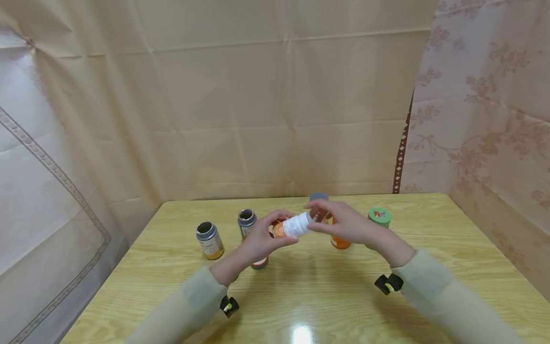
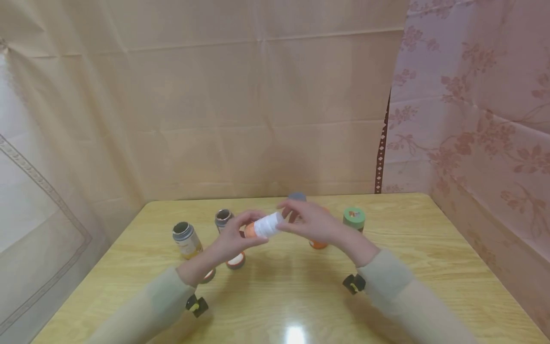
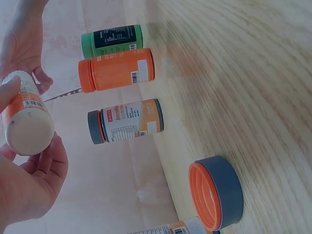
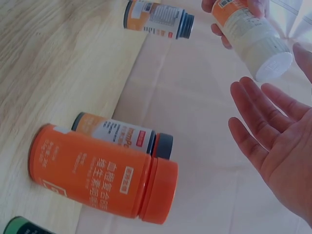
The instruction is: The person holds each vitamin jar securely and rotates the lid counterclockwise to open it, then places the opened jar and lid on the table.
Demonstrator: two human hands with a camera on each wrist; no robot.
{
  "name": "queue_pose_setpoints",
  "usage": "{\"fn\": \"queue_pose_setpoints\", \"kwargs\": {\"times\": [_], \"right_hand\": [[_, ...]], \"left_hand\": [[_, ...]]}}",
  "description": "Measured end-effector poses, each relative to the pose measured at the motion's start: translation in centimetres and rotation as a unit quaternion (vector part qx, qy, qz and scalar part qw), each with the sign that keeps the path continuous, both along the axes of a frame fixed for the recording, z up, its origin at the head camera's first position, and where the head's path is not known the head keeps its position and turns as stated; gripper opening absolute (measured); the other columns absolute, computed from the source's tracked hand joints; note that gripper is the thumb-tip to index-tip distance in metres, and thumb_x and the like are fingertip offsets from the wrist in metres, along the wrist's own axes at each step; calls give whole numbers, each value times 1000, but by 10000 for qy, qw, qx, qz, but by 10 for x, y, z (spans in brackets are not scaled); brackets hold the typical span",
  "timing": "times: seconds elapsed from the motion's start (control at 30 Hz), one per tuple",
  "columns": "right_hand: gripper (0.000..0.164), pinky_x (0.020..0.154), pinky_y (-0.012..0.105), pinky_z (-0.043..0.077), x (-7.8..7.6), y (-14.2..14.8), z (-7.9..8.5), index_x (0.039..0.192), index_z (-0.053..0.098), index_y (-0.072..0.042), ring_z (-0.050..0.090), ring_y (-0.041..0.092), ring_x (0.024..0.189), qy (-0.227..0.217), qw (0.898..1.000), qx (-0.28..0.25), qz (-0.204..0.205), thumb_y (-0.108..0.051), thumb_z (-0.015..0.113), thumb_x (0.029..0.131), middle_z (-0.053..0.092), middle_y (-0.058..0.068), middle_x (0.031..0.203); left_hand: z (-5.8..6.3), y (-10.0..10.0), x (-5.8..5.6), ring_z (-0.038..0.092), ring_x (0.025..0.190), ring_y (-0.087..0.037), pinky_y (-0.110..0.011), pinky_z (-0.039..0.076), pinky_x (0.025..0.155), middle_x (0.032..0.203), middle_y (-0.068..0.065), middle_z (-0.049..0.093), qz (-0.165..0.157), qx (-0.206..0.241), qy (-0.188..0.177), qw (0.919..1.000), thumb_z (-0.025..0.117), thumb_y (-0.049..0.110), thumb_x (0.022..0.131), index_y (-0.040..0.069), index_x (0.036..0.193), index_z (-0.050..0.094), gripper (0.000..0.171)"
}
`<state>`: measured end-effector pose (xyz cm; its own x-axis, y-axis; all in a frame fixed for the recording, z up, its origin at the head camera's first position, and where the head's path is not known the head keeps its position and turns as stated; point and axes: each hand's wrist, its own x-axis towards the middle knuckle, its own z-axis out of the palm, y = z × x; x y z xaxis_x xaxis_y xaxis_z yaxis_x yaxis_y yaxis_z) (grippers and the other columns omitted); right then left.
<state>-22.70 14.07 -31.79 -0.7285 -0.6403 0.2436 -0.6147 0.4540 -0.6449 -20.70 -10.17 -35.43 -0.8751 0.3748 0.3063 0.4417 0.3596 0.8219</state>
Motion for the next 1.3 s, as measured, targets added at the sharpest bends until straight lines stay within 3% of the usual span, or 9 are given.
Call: {"fn": "queue_pose_setpoints", "kwargs": {"times": [0.2, 0.47, 0.8, 1.1, 1.3], "right_hand": [[41, 77, 35, 52, -1, -6, -5, 125, 58, -7, 61, 14, 89, 111, 9997, -72, 195, -31, 67, 93, 63, -2, 100], [33, 78, 31, 54, 0, -9, -6, 119, 62, -3, 61, 14, 87, -125, 9985, -318, 419, -22, 69, 92, 63, 1, 99], [33, 75, 28, 53, 0, -7, -8, 117, 63, -1, 62, 12, 85, 45, 9983, -355, 459, -19, 70, 91, 64, -1, 97], [30, 75, 30, 54, -1, -5, -11, 115, 64, 1, 63, 13, 84, 261, 9968, -513, 561, -14, 70, 90, 65, 2, 96], [31, 76, 30, 54, -1, -3, -12, 116, 64, 1, 62, 14, 85, 249, 9967, -532, 553, -13, 71, 90, 65, 3, 98]], "left_hand": [[1, -1, 3, 54, 85, -18, -24, 49, 62, 105, -1, 63, -97, 73, 12, 9999, 83, 10, 77, 10, 118, 63, 45], [0, -1, 6, 54, 87, -17, -26, 49, 67, 104, -1, 61, 11, 91, -153, 9998, 83, 10, 78, 10, 118, 63, 45], [-1, 2, 8, 55, 86, -18, -27, 50, 66, 102, -1, 61, 91, 90, -68, 9999, 83, 11, 77, 10, 115, 64, 42], [2, 3, 8, 55, 85, -17, -27, 50, 65, 101, 0, 61, 199, -167, 56, 9996, 84, 17, 77, 11, 111, 65, 40], [2, 4, 7, 55, 85, -18, -28, 50, 66, 101, 1, 62, 197, -213, -39, 9996, 85, 19, 76, 13, 110, 65, 40]]}}
